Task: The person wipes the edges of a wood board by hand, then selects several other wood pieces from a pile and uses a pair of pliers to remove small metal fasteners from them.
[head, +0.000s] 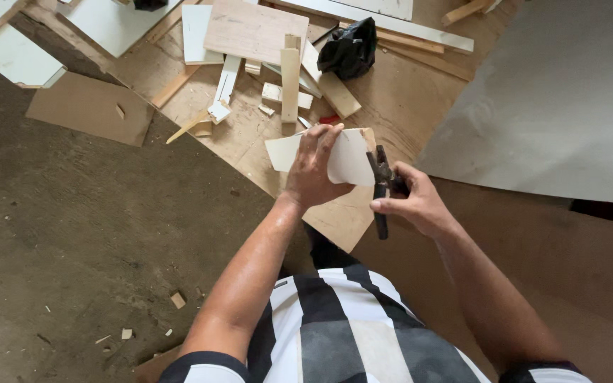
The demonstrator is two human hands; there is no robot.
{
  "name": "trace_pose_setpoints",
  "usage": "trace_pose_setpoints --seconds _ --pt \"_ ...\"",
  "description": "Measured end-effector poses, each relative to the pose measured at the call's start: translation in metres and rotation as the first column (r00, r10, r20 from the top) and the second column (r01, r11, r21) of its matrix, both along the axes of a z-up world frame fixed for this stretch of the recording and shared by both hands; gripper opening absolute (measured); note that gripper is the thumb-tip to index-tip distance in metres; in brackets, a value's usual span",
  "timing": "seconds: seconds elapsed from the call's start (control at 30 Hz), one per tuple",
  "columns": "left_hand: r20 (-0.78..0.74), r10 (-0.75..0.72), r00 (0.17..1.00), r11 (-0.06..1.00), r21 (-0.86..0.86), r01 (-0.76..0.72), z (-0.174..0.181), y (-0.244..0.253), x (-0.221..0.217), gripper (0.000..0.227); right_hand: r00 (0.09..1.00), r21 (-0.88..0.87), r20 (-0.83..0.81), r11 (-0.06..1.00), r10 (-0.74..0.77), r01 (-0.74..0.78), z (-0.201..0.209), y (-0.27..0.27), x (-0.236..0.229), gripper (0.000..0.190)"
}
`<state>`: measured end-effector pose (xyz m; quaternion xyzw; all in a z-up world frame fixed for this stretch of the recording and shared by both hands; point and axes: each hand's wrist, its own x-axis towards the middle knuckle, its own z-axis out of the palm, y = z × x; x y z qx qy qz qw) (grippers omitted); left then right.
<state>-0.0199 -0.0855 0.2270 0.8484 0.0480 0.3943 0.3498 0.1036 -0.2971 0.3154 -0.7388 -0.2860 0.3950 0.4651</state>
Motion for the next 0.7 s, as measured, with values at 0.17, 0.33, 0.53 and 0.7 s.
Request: trace_pose_setpoints --seconds 0.17,0.33,0.53,0.7 --pt "-0.015 0.039 0.999 0.999 -0.013 -0.039 0.005 0.000 0.002 0.109 0.956 -0.010 0.277 0.994 -0.100 0.107 0.003 0.007 -0.018 0.030" --pt "0.005 0.096 0.995 0.995 -0.007 -0.096 0.007 -0.007 0.003 0.108 0.791 -0.200 0.612 0.965 -0.013 0.171 0.035 0.017 -0.042 0.041" --pt "0.240 -0.026 0.970 0.959 -0.268 0.092 -0.027 -0.003 0.038 0.064 0.814 -0.357 0.576 0.918 0.073 0.171 0.036 0.012 -0.040 0.037" --pt "-0.052 0.173 0.983 0.918 -0.352 -0.180 -0.038 -0.009 0.077 0.061 0.838 -0.391 0.545 0.884 -0.003 0.258 0.028 0.009 -0.043 0.029"
